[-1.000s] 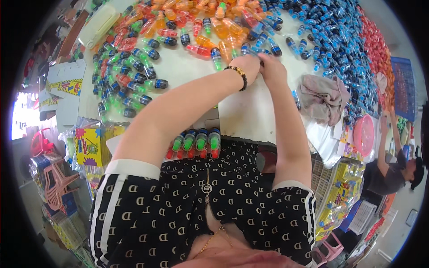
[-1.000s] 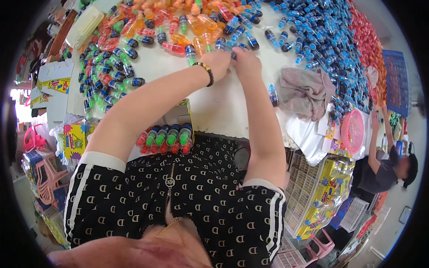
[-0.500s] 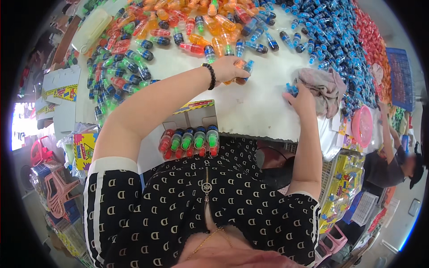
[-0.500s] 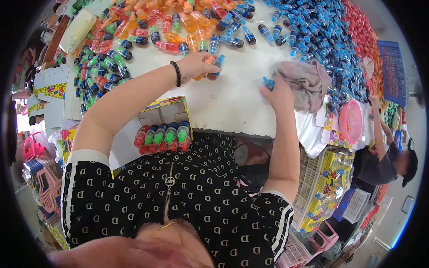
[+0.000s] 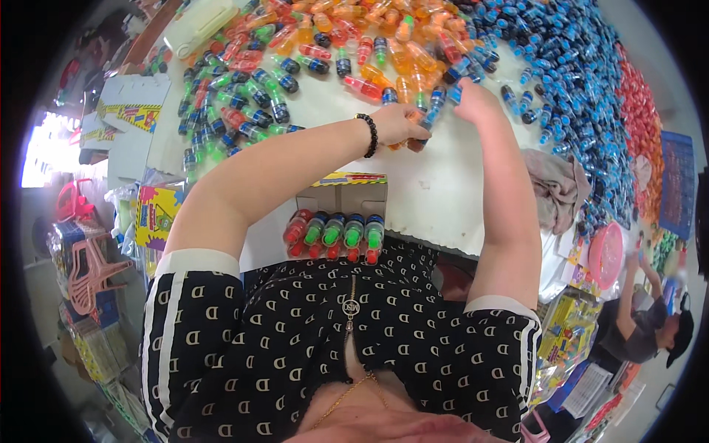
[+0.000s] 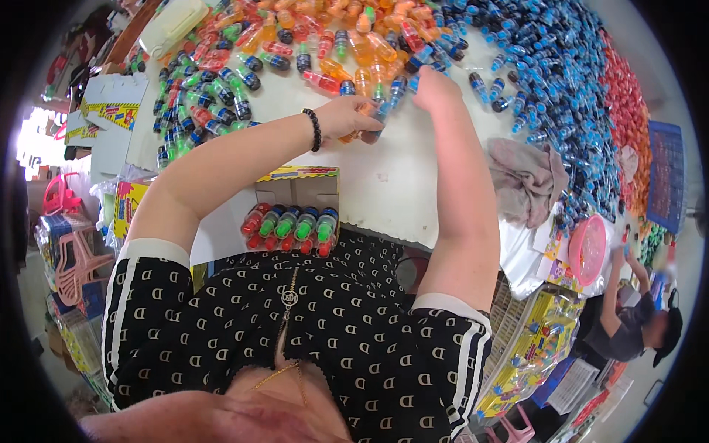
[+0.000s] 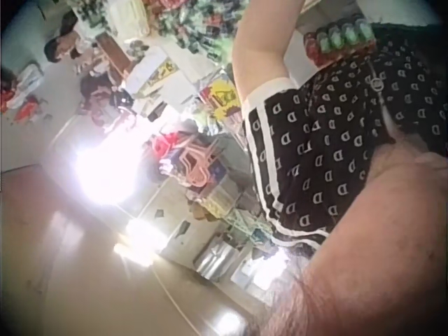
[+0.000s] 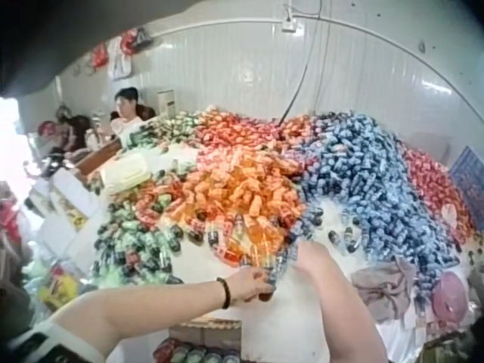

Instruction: Packaging small colorful containers from a large pile into cardboard boxes with plastic trays.

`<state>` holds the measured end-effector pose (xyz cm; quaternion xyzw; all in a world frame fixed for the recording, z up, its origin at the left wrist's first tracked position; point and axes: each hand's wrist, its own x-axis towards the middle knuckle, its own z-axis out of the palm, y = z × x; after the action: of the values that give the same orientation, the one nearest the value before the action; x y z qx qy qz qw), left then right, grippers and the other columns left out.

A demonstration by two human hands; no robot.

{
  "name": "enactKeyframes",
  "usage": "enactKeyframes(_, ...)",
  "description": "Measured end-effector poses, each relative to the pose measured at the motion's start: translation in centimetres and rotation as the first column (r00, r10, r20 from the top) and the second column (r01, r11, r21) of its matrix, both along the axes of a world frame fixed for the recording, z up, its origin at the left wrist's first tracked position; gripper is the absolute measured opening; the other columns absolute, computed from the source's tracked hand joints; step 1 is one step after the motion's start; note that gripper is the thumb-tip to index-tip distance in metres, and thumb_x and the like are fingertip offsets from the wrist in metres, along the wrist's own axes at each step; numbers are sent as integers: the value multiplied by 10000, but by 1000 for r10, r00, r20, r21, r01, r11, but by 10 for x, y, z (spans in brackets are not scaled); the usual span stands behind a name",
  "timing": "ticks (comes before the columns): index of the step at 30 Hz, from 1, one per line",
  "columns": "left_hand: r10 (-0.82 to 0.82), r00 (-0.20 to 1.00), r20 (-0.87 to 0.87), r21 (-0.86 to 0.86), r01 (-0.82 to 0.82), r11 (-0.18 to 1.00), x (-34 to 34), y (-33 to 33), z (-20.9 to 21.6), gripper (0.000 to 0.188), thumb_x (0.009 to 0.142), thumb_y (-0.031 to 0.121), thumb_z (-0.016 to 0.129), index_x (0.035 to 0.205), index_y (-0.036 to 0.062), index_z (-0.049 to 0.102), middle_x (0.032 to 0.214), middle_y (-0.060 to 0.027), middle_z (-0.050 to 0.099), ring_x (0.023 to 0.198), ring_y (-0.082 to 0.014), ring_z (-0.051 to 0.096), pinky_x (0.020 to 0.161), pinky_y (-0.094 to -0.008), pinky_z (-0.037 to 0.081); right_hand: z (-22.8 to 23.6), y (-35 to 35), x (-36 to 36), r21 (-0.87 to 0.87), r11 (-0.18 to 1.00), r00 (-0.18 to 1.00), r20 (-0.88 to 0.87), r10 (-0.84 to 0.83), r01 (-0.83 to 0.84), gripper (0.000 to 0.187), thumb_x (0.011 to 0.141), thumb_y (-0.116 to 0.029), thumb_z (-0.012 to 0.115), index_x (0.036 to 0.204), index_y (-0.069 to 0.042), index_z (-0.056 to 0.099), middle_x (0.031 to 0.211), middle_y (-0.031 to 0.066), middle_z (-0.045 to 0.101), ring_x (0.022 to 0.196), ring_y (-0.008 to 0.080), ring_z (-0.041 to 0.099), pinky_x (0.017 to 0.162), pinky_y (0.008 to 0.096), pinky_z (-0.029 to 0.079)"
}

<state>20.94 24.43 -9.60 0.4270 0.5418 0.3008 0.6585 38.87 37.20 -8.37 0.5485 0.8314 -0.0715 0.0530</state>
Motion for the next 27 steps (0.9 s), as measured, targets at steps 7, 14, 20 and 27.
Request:
enactKeyframes(7,-12,975,-220,-21,7,1000,10,-6,-1,265,778,242,734,838,4,634,784,-93,667,677,-149,649,571,-289,522,25,-8,19,-568,823,997,-62,-51,7,292,727,-282,684,918,-65,646,839,78,683,699,179,644,611,314,510)
enactKeyframes(14,68,959,-273,-54,-86,995,31,7,-43,361,754,311,753,893,-14,676,864,-77,679,725,-181,629,666,-313,513,-22,-57,52,-808,574,731,-470,-494,-132,320,823,-167,672,1125,-72,630,910,19,656,731,110,610,652,237,484)
enactKeyframes(20,78,988,131,-77,-68,995,-8,-24,3,286,854,192,693,1013,-37,631,941,-117,676,752,-152,641,698,-293,524,-19,-118,34,-706,627,297,-708,-641,-329,498,861,-140,643,1316,-20,481,1015,82,651,819,166,650,665,251,498)
enactKeyframes(27,66,978,-200,218,-21,976,-79,-147,77,390,858,208,700,1141,-34,584,978,-77,651,801,-121,646,750,-246,531,3,-226,-18,-506,794,185,-863,-471,-338,556,777,-83,718,1282,12,506,1050,81,645,882,150,621,745,278,488)
